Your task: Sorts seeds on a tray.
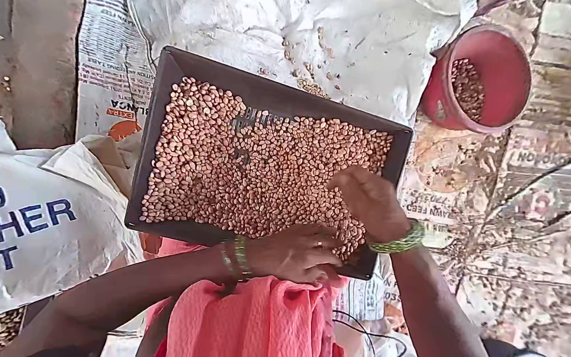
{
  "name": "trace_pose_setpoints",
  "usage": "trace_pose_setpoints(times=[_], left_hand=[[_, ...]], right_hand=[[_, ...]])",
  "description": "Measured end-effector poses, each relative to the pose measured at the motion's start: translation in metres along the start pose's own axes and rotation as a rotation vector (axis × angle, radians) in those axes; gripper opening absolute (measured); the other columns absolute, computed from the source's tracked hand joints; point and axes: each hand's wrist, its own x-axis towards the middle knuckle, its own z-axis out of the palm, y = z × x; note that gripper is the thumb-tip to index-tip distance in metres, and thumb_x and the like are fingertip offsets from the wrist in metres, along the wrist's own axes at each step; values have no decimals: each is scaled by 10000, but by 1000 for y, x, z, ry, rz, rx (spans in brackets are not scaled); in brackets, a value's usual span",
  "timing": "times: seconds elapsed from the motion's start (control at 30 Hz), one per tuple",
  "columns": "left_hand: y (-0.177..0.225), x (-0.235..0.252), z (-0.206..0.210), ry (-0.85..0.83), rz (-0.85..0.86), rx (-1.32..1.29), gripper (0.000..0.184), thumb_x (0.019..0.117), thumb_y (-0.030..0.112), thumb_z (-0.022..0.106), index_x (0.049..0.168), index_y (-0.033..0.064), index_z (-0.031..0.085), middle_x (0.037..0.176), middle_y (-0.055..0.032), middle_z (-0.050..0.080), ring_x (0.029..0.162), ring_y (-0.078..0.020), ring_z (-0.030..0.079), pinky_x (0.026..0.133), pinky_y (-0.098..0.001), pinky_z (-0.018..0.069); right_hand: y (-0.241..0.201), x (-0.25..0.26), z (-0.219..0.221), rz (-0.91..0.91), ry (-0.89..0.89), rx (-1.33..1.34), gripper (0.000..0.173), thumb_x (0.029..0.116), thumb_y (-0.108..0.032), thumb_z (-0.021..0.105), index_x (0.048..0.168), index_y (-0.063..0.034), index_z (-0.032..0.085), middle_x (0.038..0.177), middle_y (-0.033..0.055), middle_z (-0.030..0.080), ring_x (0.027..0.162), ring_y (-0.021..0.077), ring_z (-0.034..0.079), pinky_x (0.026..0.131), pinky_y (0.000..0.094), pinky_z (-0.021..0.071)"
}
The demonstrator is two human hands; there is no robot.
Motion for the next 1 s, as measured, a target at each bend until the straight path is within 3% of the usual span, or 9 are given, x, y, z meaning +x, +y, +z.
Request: trace_pose_setpoints(times=[0.1,0.17,0.23,0.33,0.4,0.5,0.6,0.73,1.0], left_hand=[[2,-42,-24,-11,-41,42,305,1079,237,503,1171,47,724,1328,-156,667,1287,-289,607,1079,-444,477],[12,-63,-40,-52,-178,45,334,1095,256,468,1191,59,721,1358,-115,663,1279,-235,618,1082,-422,477],[17,-76,-47,-37,-272,38,359,1095,283,450,1187,79,732,1365,-87,666,1273,-200,623,1085,-391,477],[19,-84,-53,-13,-355,36,432,1102,362,402,1230,89,711,1396,-78,646,1303,-195,601,1092,-411,462],[19,-82,-56,33,-419,76,425,1102,351,392,1229,103,712,1361,-64,666,1264,-191,622,1060,-415,484],[8,-65,-58,175,-504,251,332,1082,262,456,1173,103,734,1148,-93,713,968,-239,711,805,-473,583],[-13,-29,-63,290,-486,406,218,1041,157,565,1141,63,734,1071,-150,696,904,-308,712,753,-491,593],[-48,8,-56,310,-326,629,187,998,86,606,1117,18,733,1116,-216,684,1014,-370,698,862,-470,587],[-50,-1,-55,217,-555,702,213,1018,128,604,1108,-35,707,1069,-242,687,986,-411,706,828,-524,593]], right_hand=[[1,8,25,-80,-108,-461,262,1058,-196,517,1193,-87,714,725,97,674,567,257,626,535,474,519],[-2,12,38,-73,-203,-686,282,1065,-175,506,1262,-112,698,843,176,736,708,407,719,608,595,554],[-6,17,44,-43,-253,-841,310,1082,-172,490,1340,-166,662,929,182,745,763,433,722,625,595,549],[4,26,36,-79,-72,-924,291,1041,-75,514,1286,-93,670,874,219,720,679,464,698,527,603,526],[4,27,18,-1,14,-924,317,1064,-82,474,1340,-54,628,904,270,705,727,510,689,564,637,517],[10,24,-5,83,94,-880,341,1097,-161,423,1376,-45,581,882,296,688,750,538,678,592,662,500],[12,18,-15,74,144,-760,354,1094,-192,438,1390,-64,584,801,279,670,701,520,663,592,659,483],[12,11,-18,8,166,-607,356,1077,-242,451,1347,-95,631,726,160,645,568,355,603,533,563,468],[16,0,-26,5,219,-360,280,1065,-207,498,1260,-105,670,676,-6,561,486,85,423,476,299,392]])
